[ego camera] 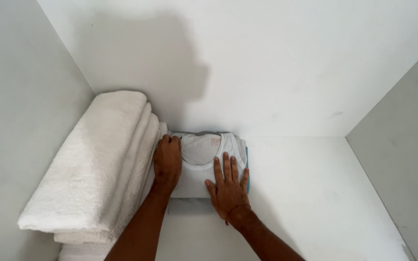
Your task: The person organizes and stacks towels and folded clothes on a closet shelf.
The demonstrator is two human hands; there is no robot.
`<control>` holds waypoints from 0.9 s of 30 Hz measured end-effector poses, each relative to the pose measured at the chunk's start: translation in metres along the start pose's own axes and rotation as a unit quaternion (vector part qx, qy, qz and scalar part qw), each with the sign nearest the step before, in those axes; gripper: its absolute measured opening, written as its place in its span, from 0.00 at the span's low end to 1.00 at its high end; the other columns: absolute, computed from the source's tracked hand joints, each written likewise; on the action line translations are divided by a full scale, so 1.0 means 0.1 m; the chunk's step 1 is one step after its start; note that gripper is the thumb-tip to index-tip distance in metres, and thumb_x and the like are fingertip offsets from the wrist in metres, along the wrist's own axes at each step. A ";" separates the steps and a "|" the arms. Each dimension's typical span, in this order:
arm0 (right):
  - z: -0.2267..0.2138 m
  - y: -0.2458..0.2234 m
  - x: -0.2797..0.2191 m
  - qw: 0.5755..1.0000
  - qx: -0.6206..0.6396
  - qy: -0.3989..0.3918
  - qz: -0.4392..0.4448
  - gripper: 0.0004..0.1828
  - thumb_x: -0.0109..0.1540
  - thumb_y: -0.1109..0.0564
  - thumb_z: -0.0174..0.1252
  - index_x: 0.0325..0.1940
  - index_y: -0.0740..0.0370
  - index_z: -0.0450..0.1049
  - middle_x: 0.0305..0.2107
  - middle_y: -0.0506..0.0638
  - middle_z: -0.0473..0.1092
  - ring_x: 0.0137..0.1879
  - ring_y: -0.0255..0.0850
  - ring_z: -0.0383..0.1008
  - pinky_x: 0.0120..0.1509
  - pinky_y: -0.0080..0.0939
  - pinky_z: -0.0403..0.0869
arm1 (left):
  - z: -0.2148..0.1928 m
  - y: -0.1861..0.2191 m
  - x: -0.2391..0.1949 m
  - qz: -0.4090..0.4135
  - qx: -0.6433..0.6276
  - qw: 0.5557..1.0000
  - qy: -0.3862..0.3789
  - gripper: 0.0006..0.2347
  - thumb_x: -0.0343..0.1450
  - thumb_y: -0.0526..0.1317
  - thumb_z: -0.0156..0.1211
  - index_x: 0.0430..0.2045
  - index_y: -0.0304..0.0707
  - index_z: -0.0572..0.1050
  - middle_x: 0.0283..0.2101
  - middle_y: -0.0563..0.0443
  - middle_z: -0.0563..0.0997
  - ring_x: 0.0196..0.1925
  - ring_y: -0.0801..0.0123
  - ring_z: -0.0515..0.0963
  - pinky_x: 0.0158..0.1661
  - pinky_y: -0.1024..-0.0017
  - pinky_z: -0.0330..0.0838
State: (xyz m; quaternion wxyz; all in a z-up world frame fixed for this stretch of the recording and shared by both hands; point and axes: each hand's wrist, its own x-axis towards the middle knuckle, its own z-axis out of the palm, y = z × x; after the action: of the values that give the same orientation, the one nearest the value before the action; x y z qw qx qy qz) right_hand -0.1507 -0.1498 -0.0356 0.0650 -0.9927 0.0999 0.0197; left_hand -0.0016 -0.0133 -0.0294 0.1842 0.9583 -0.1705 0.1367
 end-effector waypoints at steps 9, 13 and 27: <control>-0.15 -0.08 0.00 0.999 -0.013 -0.040 0.015 0.40 0.71 0.35 0.28 0.81 0.56 0.29 0.77 0.57 0.23 0.82 0.52 0.21 0.78 0.71 0.33 | -0.03 0.13 0.36 -0.124 -0.037 0.988 -0.079 0.15 0.72 0.49 0.64 0.37 0.34 0.79 0.48 0.41 0.75 0.45 0.53 0.80 0.44 0.59 0.77; -0.11 -0.06 0.00 0.999 -0.013 -0.041 0.019 0.40 0.71 0.35 0.29 0.81 0.55 0.29 0.78 0.57 0.23 0.82 0.51 0.21 0.78 0.71 0.33 | 0.19 0.01 0.47 -0.127 -0.006 0.984 -0.124 0.13 0.76 0.48 0.60 0.38 0.36 0.80 0.47 0.42 0.79 0.43 0.55 0.83 0.41 0.61 0.80; 0.09 -0.05 0.04 0.999 -0.007 0.036 0.005 0.40 0.70 0.36 0.32 0.80 0.55 0.33 0.77 0.57 0.28 0.81 0.54 0.26 0.76 0.74 0.36 | -0.22 0.12 0.34 -0.132 0.043 0.974 -0.176 0.17 0.73 0.50 0.64 0.39 0.30 0.77 0.43 0.37 0.84 0.40 0.56 0.86 0.36 0.65 0.82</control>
State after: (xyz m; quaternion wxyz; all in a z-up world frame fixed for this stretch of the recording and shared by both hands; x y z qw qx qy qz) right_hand -0.1458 -0.1449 -0.0441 0.0549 -0.9926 0.1070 -0.0146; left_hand 0.0208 -0.0243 0.0046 0.1264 0.9884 -0.0660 -0.0529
